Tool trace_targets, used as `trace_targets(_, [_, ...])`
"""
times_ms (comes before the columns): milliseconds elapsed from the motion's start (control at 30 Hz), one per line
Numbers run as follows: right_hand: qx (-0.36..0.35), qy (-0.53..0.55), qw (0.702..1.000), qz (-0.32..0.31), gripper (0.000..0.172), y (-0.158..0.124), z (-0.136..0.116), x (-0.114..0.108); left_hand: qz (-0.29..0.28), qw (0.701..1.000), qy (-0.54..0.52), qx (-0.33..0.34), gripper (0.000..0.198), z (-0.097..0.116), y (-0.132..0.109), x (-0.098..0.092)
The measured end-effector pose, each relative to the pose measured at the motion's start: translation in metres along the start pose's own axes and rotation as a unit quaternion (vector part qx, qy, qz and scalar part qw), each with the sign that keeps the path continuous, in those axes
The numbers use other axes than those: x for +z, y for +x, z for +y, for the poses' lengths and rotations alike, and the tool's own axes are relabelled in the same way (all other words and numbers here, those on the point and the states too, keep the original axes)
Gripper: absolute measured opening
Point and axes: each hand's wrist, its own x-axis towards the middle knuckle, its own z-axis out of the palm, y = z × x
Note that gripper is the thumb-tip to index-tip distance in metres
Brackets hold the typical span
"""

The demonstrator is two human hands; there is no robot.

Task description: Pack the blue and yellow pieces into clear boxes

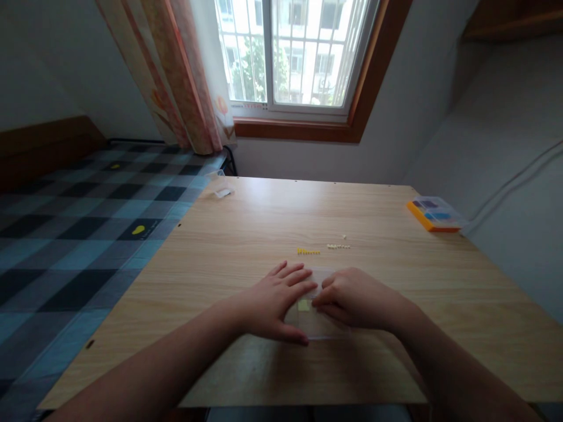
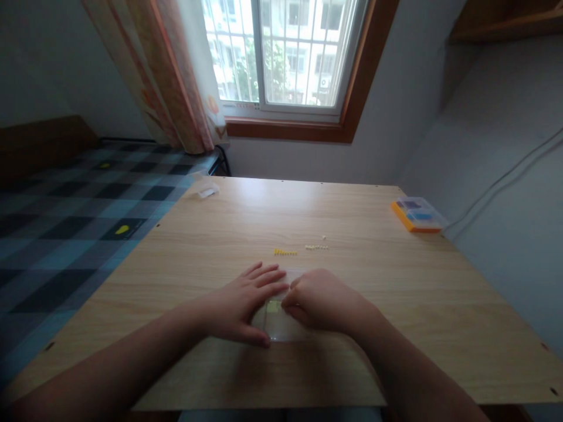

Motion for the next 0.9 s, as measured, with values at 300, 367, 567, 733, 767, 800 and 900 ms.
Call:
trace_targets(300, [-0.004,-0.017,1.0,-0.024,0.025,-0.0013,-0.0066,-0.0015,0.007,1.0,-0.011,0.003,0.101,0.0013,0.0003,0.0004])
trace_targets(367, [0.002,-0.02,1.0,-0.024,0.027,-0.0002,-0.0064,-0.0004,0.007,1.0,-0.01,0.004,0.101,0.0014,0.0004,0.0006])
trace_targets(567, [0.021,-0.028,0.999,-0.036,0.028,0.0016,-0.009,-0.0002,0.01,1.0,-0.01,0.009,0.101,0.0006,-0.0005,0.0015])
trace_targets(733, [0.025,-0.019,0.999,-0.026,0.027,0.0015,-0.0098,0.001,0.016,1.0,-0.013,0.01,0.1,0.001,-0.0006,0.0012])
trace_targets(767, [0.024,-0.017,0.999,-0.022,0.027,0.0013,-0.0093,0.0017,0.016,1.0,-0.014,0.01,0.1,0.0013,-0.0005,0.0011])
trace_targets(800, [0.024,-0.016,0.999,-0.019,0.027,0.0011,-0.0086,0.0025,0.016,1.0,-0.014,0.009,0.1,0.0015,-0.0003,0.0009])
trace_targets(900, [0.016,-0.016,1.0,-0.011,0.027,0.0008,-0.0069,0.0039,0.007,1.0,-0.01,0.005,0.1,0.0018,-0.0001,0.0006])
